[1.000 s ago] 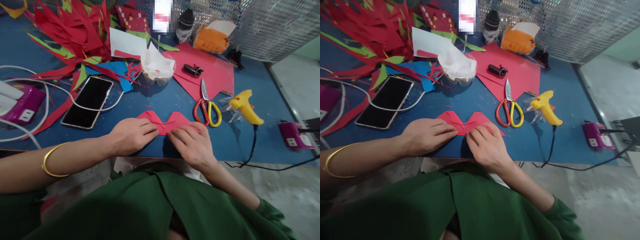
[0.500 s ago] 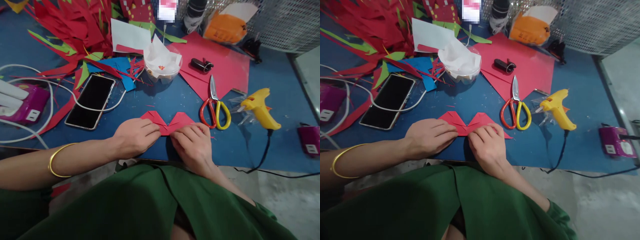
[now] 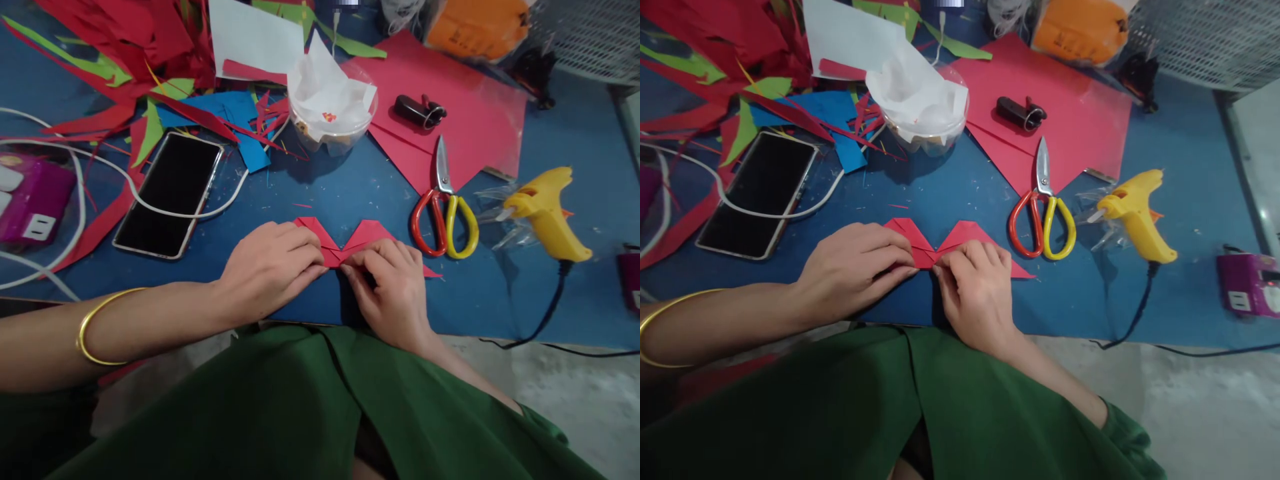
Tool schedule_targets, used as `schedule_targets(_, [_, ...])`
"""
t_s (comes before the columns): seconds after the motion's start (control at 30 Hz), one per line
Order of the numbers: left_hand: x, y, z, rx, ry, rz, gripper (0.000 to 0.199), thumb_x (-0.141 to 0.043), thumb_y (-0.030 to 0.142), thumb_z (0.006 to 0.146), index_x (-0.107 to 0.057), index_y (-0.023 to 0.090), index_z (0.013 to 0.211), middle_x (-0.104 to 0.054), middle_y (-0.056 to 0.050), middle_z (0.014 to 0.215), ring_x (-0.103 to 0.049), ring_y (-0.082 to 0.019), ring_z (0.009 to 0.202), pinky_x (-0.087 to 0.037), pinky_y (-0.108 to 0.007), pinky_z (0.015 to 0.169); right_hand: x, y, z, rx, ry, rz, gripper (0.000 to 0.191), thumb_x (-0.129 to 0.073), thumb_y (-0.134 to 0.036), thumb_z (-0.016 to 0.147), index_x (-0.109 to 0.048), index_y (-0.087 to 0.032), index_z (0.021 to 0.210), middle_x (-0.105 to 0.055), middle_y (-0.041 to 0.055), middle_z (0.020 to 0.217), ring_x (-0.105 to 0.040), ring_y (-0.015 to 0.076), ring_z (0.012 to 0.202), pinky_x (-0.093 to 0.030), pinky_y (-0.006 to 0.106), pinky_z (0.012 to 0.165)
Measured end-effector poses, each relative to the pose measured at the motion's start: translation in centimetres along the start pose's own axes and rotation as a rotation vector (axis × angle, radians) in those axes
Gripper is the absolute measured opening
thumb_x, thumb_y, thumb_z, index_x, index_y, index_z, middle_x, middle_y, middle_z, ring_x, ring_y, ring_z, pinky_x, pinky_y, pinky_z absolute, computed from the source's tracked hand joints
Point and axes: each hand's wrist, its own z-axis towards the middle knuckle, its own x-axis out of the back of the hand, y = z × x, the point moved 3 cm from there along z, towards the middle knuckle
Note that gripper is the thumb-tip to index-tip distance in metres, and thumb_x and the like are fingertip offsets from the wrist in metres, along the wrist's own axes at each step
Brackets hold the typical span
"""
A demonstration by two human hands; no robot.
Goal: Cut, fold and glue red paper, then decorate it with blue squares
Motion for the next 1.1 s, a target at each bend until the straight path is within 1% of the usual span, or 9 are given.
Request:
schedule_targets(0.27, [0.2, 0.2, 0.3, 0.034, 0.012, 0.09, 0.024, -0.05, 0.027, 0.1, -0.067, 0.02, 0.084, -0.071, -0.003, 0.095, -0.06, -0.019, 0.082, -0.037, -0.038, 0.072, -0.2, -0.1, 0.1, -0.03, 0.01, -0.039, 0.009, -0.061, -0.023, 0.094, -0.064, -0.022, 0.085, -0.067, 0.003, 0.085, -0.057, 0.0209, 0.081, -0.037, 0.037, 0.079])
schedule_targets(0.43, [0.4, 0.4, 0.4, 0.002, 0.013, 0.169, 0.024, -0.048, 0.028, 0.101, -0.067, 0.021, 0.087, -0.072, -0.003, 0.094, -0.06, -0.021, 0.084, -0.038, -0.04, 0.076, -0.1, -0.2, 0.0, -0.006, 0.033, -0.067, 0.009, -0.062, -0.022, 0.093, -0.063, -0.021, 0.084, -0.066, 0.0032, 0.084, -0.057, 0.0208, 0.081, -0.037, 0.037, 0.08])
schedule_targets(0.57, [0.5, 0.6, 0.6, -0.019, 0.008, 0.218, 0.024, -0.047, 0.027, 0.101, -0.066, 0.022, 0.087, -0.072, -0.002, 0.094, -0.06, -0.021, 0.085, -0.039, -0.041, 0.076, 0.0, -0.1, 0.0, 0.015, 0.047, -0.064, 0.009, -0.06, -0.02, 0.094, -0.064, -0.021, 0.087, -0.067, 0.0031, 0.085, -0.058, 0.0201, 0.08, -0.037, 0.038, 0.082])
schedule_targets(0.7, [0.5, 0.5, 0.6, -0.004, -0.01, 0.23, 0.025, -0.047, 0.026, 0.101, -0.066, 0.022, 0.086, -0.073, -0.002, 0.094, -0.061, -0.021, 0.085, -0.04, -0.042, 0.077, -0.1, -0.1, 0.0, -0.004, 0.028, -0.069, 0.008, -0.059, -0.022, 0.095, -0.063, -0.022, 0.088, -0.068, 0.0035, 0.087, -0.059, 0.021, 0.082, -0.037, 0.038, 0.083])
schedule_targets(0.8, [0.5, 0.7, 0.4, -0.023, 0.013, 0.232, 0.024, -0.047, 0.022, 0.101, -0.067, 0.02, 0.09, -0.073, -0.004, 0.097, -0.062, -0.021, 0.087, -0.04, -0.041, 0.077, -0.2, 0.0, 0.1, -0.018, 0.011, -0.07, 0.009, -0.059, -0.021, 0.094, -0.063, -0.022, 0.086, -0.067, 0.0034, 0.085, -0.058, 0.0213, 0.082, -0.037, 0.038, 0.082])
schedule_targets(0.9, [0.5, 1.1, 0.1, -0.11, 0.072, 0.295, 0.025, -0.045, 0.014, 0.1, -0.069, 0.021, 0.099, -0.074, -0.003, 0.1, -0.063, -0.02, 0.089, -0.04, -0.039, 0.076, -0.3, 0.0, 0.2, -0.013, 0.003, -0.082, 0.01, -0.058, -0.021, 0.095, -0.063, -0.022, 0.086, -0.066, 0.0037, 0.084, -0.056, 0.0215, 0.082, -0.037, 0.038, 0.082])
schedule_targets(1.0, [0.4, 1.7, -0.4, -0.265, 0.128, 0.384, 0.028, -0.046, 0.007, 0.098, -0.07, 0.018, 0.105, -0.075, -0.001, 0.099, -0.063, -0.017, 0.088, -0.042, -0.036, 0.076, -0.3, -0.1, 0.2, -0.003, 0.014, -0.088, 0.012, -0.057, -0.022, 0.096, -0.063, -0.021, 0.085, -0.066, 0.0038, 0.084, -0.056, 0.0214, 0.081, -0.038, 0.039, 0.082])
schedule_targets(1.1, [0.1, 2.1, -0.7, -0.371, 0.111, 0.445, 0.028, -0.045, 0.007, 0.098, -0.069, 0.016, 0.109, -0.075, -0.003, 0.103, -0.063, -0.018, 0.091, -0.043, -0.035, 0.08, -0.2, 0.0, 0.2, -0.002, 0.026, -0.084, 0.013, -0.057, -0.024, 0.096, -0.064, -0.021, 0.085, -0.066, 0.0031, 0.083, -0.056, 0.0207, 0.081, -0.037, 0.038, 0.083])
